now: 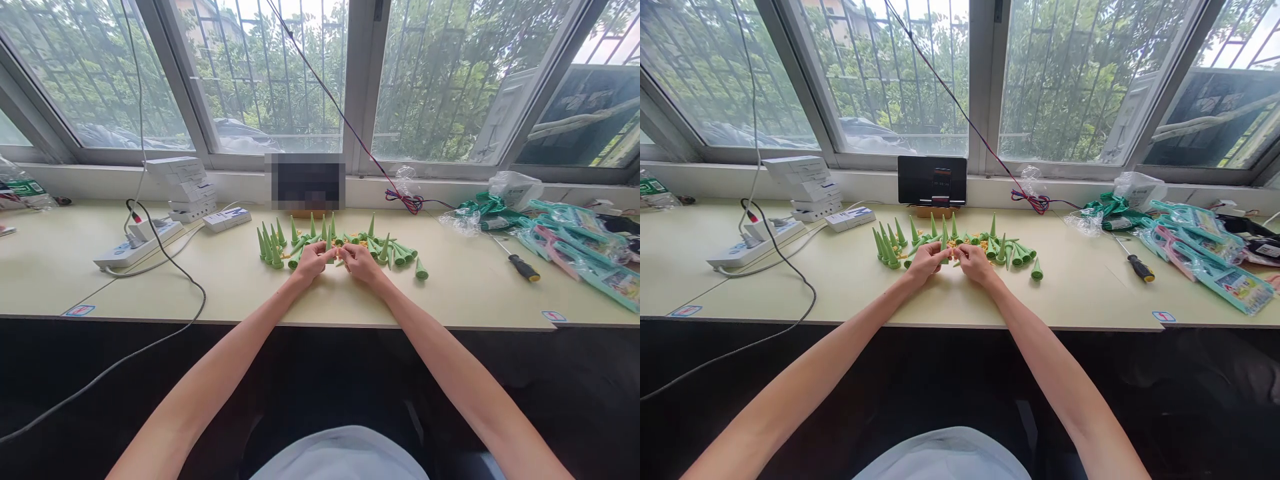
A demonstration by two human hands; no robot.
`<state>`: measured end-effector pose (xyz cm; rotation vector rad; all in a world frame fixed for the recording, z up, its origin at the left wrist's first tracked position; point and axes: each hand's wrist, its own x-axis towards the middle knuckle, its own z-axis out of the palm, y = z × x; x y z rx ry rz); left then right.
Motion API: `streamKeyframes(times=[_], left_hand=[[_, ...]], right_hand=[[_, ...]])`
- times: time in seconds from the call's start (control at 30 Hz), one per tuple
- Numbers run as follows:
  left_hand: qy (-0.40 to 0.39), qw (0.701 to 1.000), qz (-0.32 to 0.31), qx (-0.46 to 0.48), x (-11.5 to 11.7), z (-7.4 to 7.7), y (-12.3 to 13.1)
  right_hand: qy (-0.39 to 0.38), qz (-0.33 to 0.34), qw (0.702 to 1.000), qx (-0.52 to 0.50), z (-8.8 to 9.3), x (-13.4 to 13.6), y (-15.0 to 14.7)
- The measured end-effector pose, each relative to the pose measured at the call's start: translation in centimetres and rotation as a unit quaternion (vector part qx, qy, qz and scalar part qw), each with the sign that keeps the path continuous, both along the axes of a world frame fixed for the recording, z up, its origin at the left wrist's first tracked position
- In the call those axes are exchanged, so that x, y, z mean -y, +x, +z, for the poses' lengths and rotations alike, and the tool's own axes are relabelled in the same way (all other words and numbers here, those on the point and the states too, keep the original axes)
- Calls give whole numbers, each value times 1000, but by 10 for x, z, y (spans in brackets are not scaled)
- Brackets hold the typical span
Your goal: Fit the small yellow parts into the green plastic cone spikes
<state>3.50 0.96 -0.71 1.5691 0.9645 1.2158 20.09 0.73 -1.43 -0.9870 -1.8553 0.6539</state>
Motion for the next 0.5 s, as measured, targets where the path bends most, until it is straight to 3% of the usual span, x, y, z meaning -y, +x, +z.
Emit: streamKeyframes(times=[0.5], left_hand=[[2, 1000, 1, -5, 2, 1, 1]], right_hand=[[8, -11, 1000, 18, -3, -5, -1]])
